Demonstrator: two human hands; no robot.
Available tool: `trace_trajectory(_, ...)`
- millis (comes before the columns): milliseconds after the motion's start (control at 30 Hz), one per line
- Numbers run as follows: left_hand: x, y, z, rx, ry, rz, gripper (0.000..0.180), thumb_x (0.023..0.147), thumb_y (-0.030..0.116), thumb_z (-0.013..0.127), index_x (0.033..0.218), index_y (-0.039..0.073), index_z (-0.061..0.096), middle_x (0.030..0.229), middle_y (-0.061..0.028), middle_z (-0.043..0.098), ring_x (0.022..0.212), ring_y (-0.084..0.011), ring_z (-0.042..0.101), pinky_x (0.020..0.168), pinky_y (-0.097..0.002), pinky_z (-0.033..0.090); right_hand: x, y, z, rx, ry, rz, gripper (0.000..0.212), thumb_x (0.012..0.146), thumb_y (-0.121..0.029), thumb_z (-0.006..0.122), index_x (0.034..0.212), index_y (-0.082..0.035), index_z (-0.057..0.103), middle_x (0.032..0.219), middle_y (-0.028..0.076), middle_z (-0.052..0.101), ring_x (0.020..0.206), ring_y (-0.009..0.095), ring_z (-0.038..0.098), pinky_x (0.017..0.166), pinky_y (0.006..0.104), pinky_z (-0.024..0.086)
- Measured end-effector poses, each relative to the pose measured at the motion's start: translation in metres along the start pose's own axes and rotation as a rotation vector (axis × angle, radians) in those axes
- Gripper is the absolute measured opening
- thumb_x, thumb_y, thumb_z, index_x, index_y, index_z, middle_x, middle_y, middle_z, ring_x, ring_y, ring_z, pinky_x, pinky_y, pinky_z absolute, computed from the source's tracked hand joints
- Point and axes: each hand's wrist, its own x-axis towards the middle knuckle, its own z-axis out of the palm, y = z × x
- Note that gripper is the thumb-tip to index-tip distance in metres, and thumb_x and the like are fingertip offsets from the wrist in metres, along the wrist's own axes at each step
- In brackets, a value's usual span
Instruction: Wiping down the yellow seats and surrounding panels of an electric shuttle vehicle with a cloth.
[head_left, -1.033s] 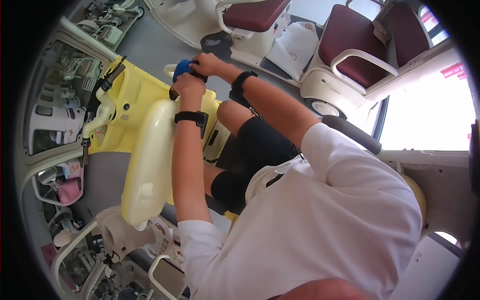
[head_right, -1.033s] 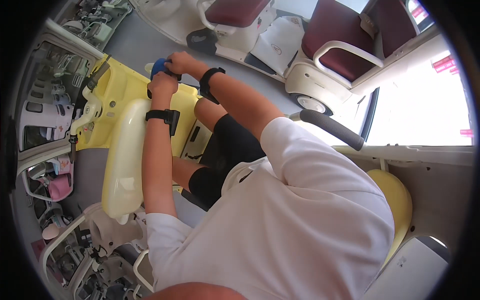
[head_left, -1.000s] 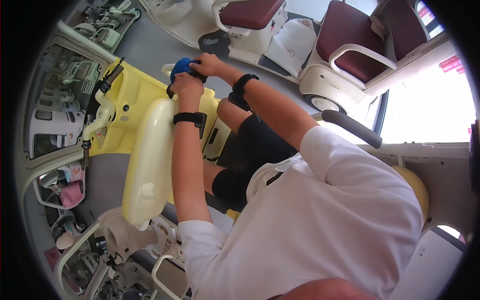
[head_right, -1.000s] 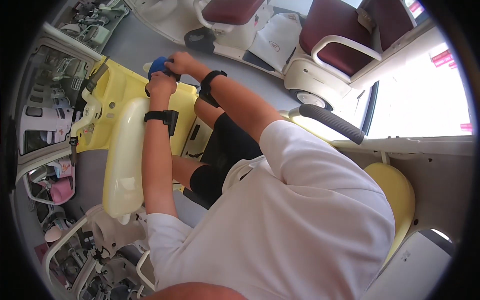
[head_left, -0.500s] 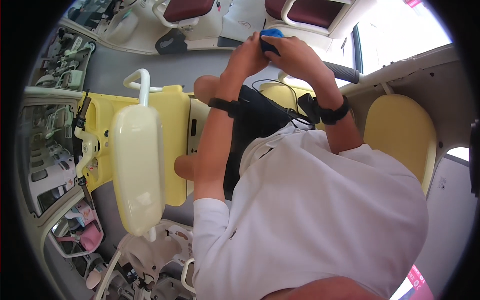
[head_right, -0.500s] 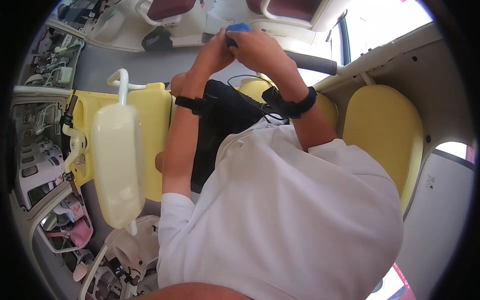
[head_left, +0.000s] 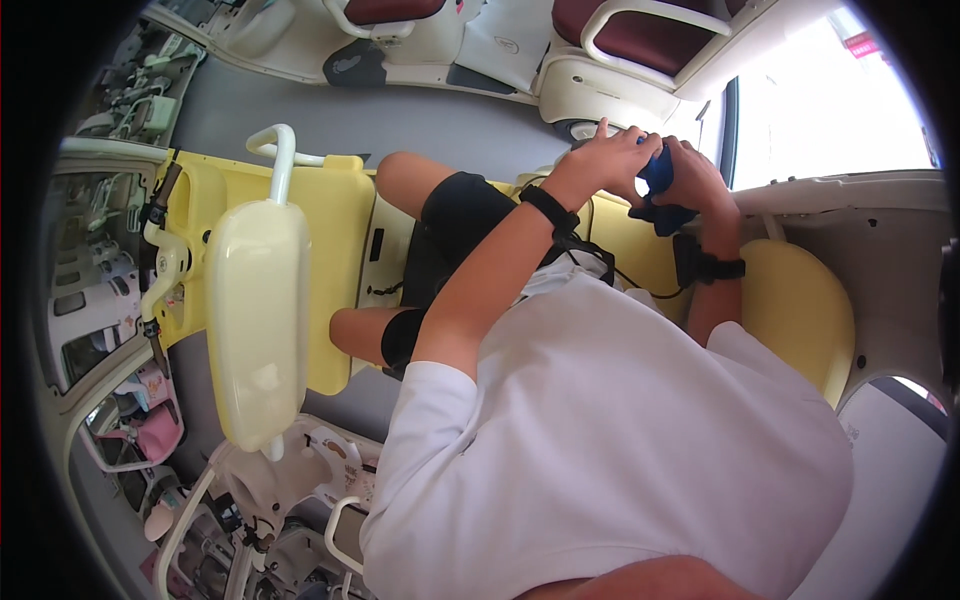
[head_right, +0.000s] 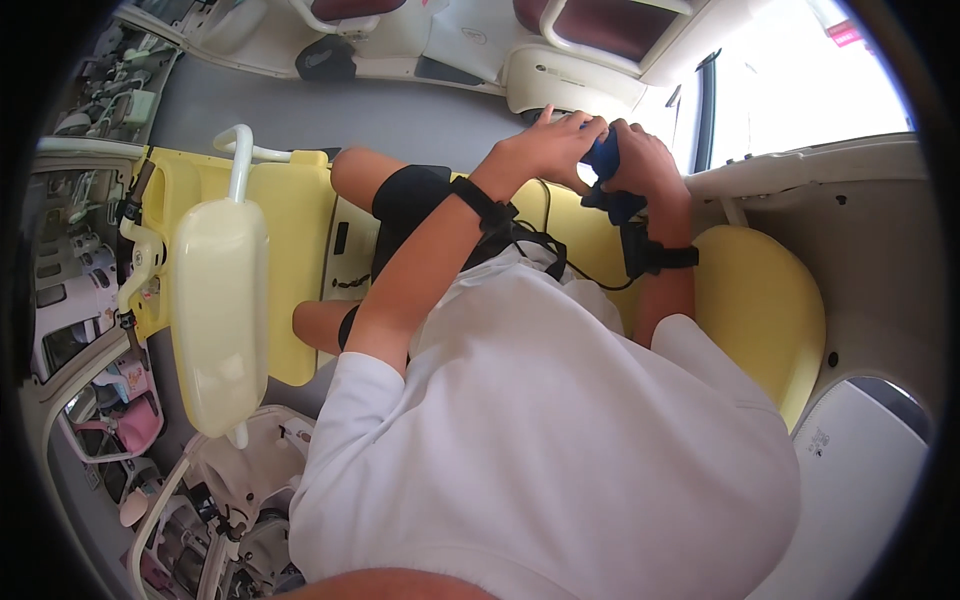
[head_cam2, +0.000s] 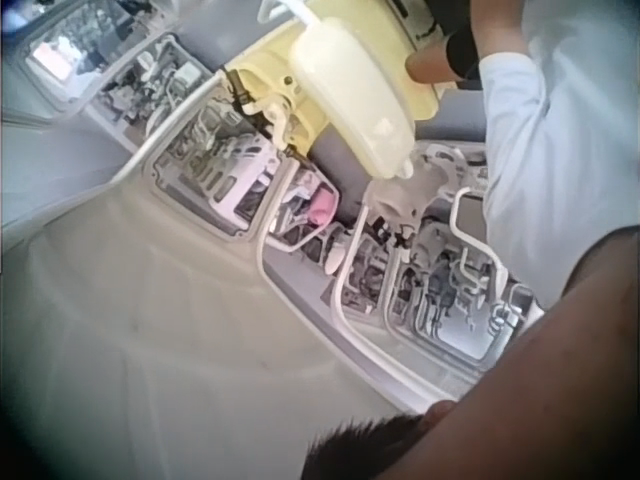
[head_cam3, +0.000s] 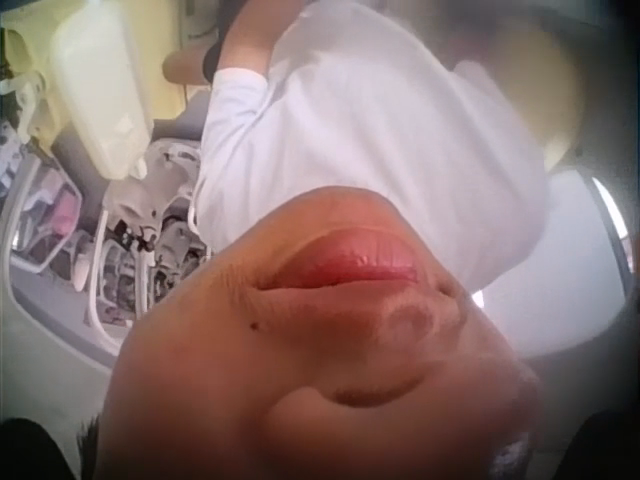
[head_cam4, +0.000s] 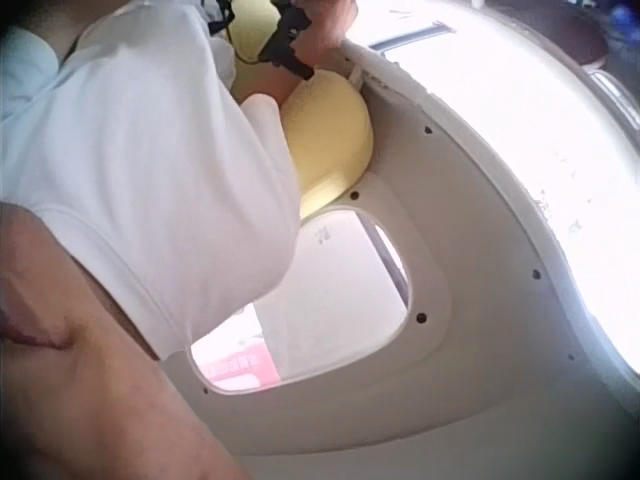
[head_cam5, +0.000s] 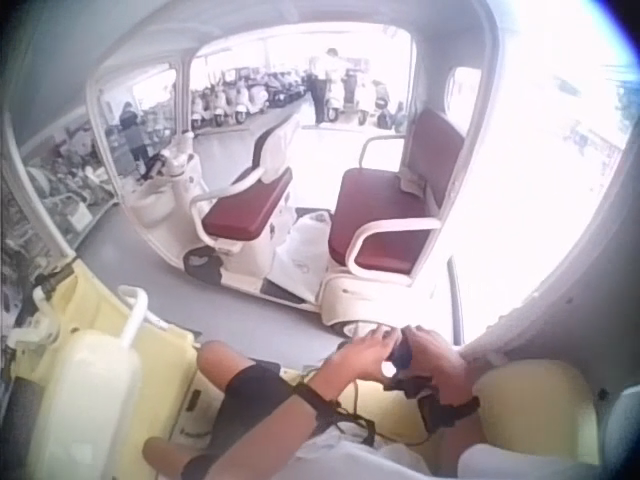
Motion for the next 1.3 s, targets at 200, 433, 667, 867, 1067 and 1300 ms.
trace_trajectory(200, -0.008, -0.029, -0.008, -0.082, -0.011, -0.132, 0.087, 0.066, 0.049, 0.084, 0.13, 0.01, 0.04, 0.135, -0.0104, 0.049, 0.132, -0.0304, 0.045, 0.114, -0.0681, 0.017, 0.025, -0.041, 0.005, -0.035, 0.056, -0.043, 0.064, 0.056, -0.025, 0.085, 0.113, -0.01, 0.061, 0.107, 0.011, 0.065, 0.098, 0.034, 0.065, 0.086, 0.0429, 0.053)
trace_trajectory(433, -0.046, -0.075, 0.003, -0.236, 0.061, -0.345, 0.083, 0.067, 0.051, 0.084, 0.124, 0.009, 0.041, 0.128, -0.0118, 0.054, 0.124, -0.0311, 0.052, 0.115, -0.0618, 0.02, 0.075, -0.076, 0.02, -0.167, -0.042, -0.259, 0.052, 0.064, -0.036, 0.081, 0.108, -0.014, 0.066, 0.099, 0.011, 0.07, 0.091, 0.034, 0.069, 0.08, 0.0436, 0.055)
trace_trajectory(667, -0.066, -0.088, 0.0, -0.193, -0.008, -0.51, 0.081, 0.079, 0.046, 0.077, 0.136, 0.005, 0.036, 0.147, -0.018, 0.046, 0.134, -0.0336, 0.046, 0.112, -0.0581, 0.026, 0.124, -0.101, 0.051, -0.15, -0.114, -0.321, 0.041, 0.067, -0.034, 0.079, 0.1, -0.011, 0.07, 0.091, 0.012, 0.072, 0.089, 0.035, 0.069, 0.078, 0.0437, 0.056)
trace_trajectory(867, -0.046, -0.081, 0.011, -0.171, 0.068, -0.405, 0.102, 0.075, 0.046, 0.078, 0.145, -0.005, 0.023, 0.145, -0.0266, 0.042, 0.135, -0.0402, 0.042, 0.114, -0.0571, 0.027, 0.101, -0.088, 0.038, 0.017, 0.037, -0.316, 0.056, 0.067, -0.034, 0.078, 0.118, -0.015, 0.063, 0.108, 0.015, 0.068, 0.103, 0.036, 0.065, 0.087, 0.0443, 0.054)
trace_trajectory(1067, -0.004, -0.022, -0.006, -0.054, 0.114, -0.07, 0.083, 0.074, 0.045, 0.074, 0.131, -0.006, 0.041, 0.128, -0.0255, 0.055, 0.126, -0.0394, 0.049, 0.11, -0.0445, 0.034, 0.058, -0.025, -0.023, 0.189, -0.272, -0.084, 0.11, 0.067, -0.027, 0.082, 0.156, -0.012, 0.02, 0.134, 0.025, 0.052, 0.119, 0.034, 0.057, 0.1, 0.0381, 0.048)
trace_trajectory(1300, 0.019, 0.012, 0.022, 0.051, 0.312, -0.089, 0.079, 0.069, 0.053, 0.08, 0.122, 0.002, 0.052, 0.116, -0.0136, 0.062, 0.114, -0.0285, 0.058, 0.096, -0.0445, 0.043, 0.046, 0.033, -0.029, 0.355, -0.526, 0.183, 0.062, 0.074, -0.042, 0.083, 0.12, -0.005, 0.063, 0.108, 0.009, 0.069, 0.09, 0.018, 0.066, 0.082, 0.0326, 0.053)
